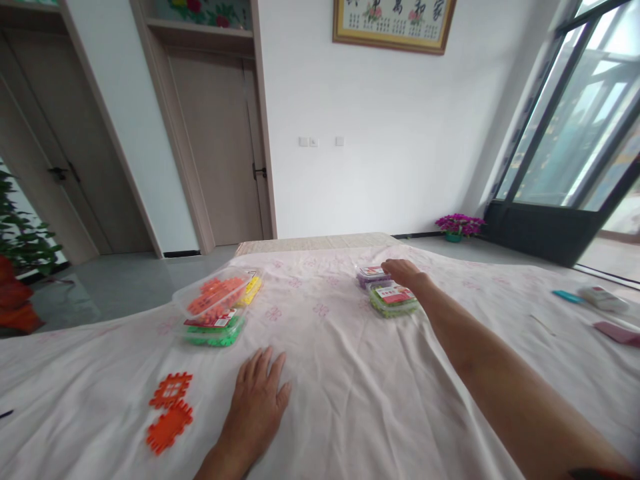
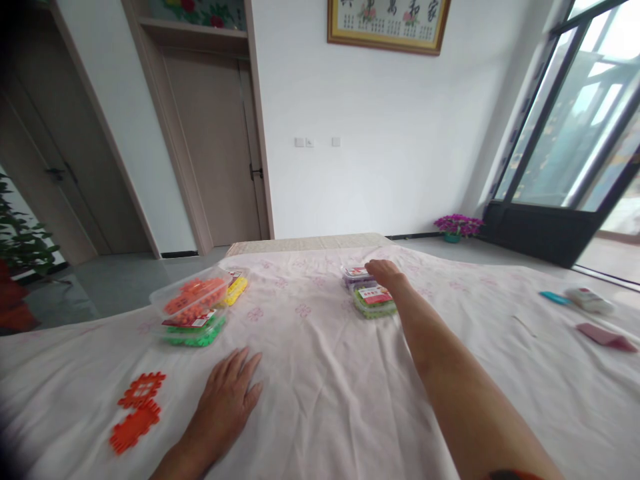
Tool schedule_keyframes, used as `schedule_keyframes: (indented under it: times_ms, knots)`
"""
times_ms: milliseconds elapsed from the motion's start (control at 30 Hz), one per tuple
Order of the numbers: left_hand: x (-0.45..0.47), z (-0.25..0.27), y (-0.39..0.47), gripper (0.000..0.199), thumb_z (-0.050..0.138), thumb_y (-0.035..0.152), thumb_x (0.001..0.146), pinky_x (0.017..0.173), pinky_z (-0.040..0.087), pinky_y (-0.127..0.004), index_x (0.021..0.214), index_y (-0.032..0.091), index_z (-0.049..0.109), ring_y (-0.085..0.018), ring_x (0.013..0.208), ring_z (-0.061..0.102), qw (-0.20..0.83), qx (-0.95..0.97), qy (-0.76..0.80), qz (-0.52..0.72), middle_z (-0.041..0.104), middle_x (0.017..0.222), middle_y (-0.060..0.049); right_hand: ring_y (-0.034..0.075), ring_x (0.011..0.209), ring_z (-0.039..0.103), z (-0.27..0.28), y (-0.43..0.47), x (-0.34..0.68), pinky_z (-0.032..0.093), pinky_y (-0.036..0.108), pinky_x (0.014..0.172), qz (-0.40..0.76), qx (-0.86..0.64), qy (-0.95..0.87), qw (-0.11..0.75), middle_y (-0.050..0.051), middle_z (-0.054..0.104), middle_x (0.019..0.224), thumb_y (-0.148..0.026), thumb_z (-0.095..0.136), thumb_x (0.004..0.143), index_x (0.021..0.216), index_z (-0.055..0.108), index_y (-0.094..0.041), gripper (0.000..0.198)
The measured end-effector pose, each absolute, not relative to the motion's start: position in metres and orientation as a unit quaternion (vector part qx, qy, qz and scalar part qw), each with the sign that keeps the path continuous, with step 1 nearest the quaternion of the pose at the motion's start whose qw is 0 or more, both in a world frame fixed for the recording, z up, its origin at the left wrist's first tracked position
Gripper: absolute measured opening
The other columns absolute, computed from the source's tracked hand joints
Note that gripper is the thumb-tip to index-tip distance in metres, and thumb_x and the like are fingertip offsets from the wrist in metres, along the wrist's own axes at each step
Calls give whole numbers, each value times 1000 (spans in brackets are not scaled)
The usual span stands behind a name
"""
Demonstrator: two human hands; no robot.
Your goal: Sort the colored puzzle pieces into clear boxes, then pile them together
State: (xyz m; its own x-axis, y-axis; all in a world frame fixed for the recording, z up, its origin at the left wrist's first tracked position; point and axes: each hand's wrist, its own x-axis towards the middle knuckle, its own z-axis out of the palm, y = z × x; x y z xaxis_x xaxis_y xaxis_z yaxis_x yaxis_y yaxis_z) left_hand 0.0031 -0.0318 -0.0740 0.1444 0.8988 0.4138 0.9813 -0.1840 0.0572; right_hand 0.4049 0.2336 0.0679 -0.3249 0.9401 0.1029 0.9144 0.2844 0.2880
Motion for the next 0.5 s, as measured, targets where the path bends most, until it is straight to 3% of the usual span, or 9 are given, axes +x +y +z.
schedule_keyframes:
  times_ms: [200, 367, 500]
  knots:
    - [3, -74, -32, 46, 47, 38, 92, 112, 33, -52, 136, 25, 55, -30, 135, 42, 102, -746, -630, -191, 51, 143, -11, 22, 93, 66, 62, 231, 413, 45, 31, 79, 116, 607, 786, 17, 9, 70, 107, -3, 51, 81, 100, 71, -20, 32]
    - [1, -72, -30, 43, 50, 36, 90, 111, 36, -52, 131, 25, 58, -30, 132, 46, 71, -744, -620, -239, 55, 138, -10, 26, 109, 60, 50, 207, 397, 45, 36, 87, 110, 630, 766, -63, 11, 65, 123, -35, 42, 96, 125, 61, -22, 38]
    - [-7, -59, -27, 36, 43, 29, 93, 105, 44, -42, 127, 24, 56, -22, 123, 53, 36, -695, -603, -390, 59, 129, -8, 31, 126, 48, 20, 168, 375, 39, 44, 99, 118, 587, 785, -161, 8, 52, 141, -58, 45, 90, 139, 47, -29, 57]
